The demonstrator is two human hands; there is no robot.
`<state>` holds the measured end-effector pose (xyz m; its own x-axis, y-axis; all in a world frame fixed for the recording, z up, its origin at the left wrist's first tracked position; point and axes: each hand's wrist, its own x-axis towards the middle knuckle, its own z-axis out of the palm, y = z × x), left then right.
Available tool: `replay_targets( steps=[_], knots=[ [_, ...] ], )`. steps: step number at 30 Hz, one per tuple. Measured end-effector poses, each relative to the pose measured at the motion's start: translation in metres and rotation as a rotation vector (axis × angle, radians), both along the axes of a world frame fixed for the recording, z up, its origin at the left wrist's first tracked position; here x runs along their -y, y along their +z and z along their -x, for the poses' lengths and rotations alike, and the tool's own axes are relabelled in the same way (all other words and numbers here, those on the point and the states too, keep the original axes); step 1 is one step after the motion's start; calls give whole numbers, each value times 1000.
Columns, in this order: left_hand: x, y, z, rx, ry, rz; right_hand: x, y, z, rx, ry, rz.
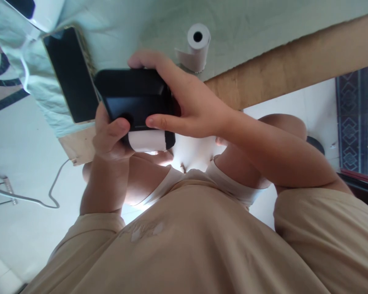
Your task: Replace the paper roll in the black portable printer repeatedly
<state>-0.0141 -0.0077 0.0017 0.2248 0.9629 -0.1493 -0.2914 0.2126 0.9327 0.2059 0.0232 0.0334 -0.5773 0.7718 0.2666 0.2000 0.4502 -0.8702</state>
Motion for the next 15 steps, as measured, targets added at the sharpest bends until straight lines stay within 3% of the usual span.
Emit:
replay_targets(
  steps=[6, 15],
  knots=[
    [-8, -6, 1, 104, -1, -2, 4, 3, 2, -3, -16, 120],
    [-9, 19, -1, 92, 31, 255, 5, -6, 3, -211, -32, 421]
  ],
)
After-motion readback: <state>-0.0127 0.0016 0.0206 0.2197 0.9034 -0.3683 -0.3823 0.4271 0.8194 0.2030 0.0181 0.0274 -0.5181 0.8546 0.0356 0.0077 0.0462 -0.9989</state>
